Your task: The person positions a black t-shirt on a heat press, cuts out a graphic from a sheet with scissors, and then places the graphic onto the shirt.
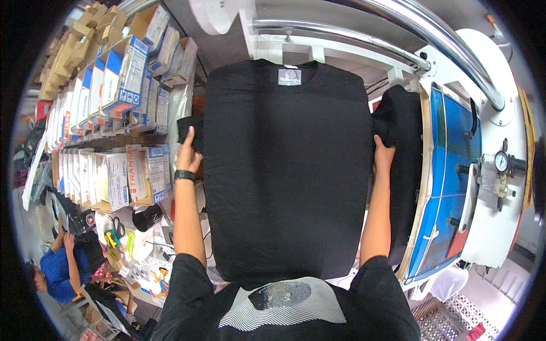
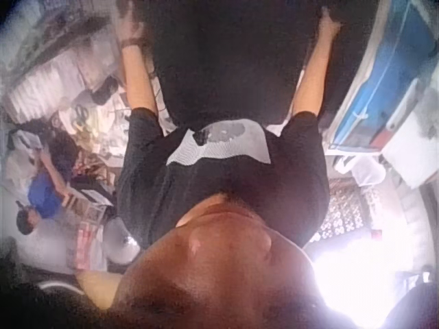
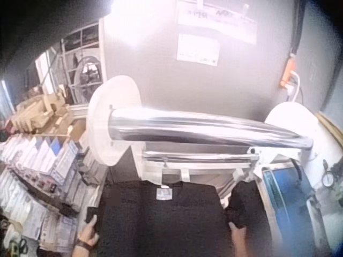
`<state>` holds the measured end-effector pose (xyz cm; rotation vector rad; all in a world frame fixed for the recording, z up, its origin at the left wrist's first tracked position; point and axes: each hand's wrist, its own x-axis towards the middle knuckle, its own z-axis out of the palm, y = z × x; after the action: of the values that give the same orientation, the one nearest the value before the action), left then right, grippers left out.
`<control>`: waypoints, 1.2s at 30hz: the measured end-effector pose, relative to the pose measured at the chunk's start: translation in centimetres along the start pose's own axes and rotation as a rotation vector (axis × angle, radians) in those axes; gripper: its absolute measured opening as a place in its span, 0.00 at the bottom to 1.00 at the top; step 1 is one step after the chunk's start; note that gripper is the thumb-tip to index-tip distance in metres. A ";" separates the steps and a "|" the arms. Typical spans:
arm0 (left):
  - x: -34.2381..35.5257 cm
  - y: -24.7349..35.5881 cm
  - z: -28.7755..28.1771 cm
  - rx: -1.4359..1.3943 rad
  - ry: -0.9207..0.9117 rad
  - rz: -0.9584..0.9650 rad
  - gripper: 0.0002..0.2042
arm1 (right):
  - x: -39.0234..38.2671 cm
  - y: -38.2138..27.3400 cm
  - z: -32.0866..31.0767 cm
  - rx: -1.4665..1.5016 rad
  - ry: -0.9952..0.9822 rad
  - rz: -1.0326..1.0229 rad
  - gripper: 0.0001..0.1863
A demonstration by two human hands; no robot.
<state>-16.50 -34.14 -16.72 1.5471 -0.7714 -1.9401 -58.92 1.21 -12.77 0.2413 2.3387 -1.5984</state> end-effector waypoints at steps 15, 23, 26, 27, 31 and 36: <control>-7.0 -3.6 0.0 -0.048 -0.296 -0.108 0.20 | -4.2 2.3 -2.4 0.056 -0.397 0.133 0.31; -6.0 -3.3 0.8 0.097 -0.267 -0.058 0.18 | -3.6 4.1 -2.9 -0.146 -0.386 0.116 0.31; -6.6 -3.0 1.7 0.271 -0.241 -0.037 0.18 | -3.3 4.8 -3.1 -0.187 -0.385 0.099 0.31; -6.7 -3.0 1.9 0.234 -0.231 -0.031 0.16 | -3.2 4.7 -3.2 -0.153 -0.370 0.127 0.30; -7.9 -2.7 1.9 0.068 -0.175 -0.081 0.13 | -4.1 4.8 -3.2 0.010 -0.428 0.164 0.26; -5.9 -4.0 0.3 0.212 -0.243 0.025 0.13 | -2.4 7.5 -3.1 0.064 -0.497 0.161 0.21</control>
<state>-15.89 -27.12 -15.61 1.4247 -1.1255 -2.1089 -54.83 6.90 -17.55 0.0361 1.8462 -1.4554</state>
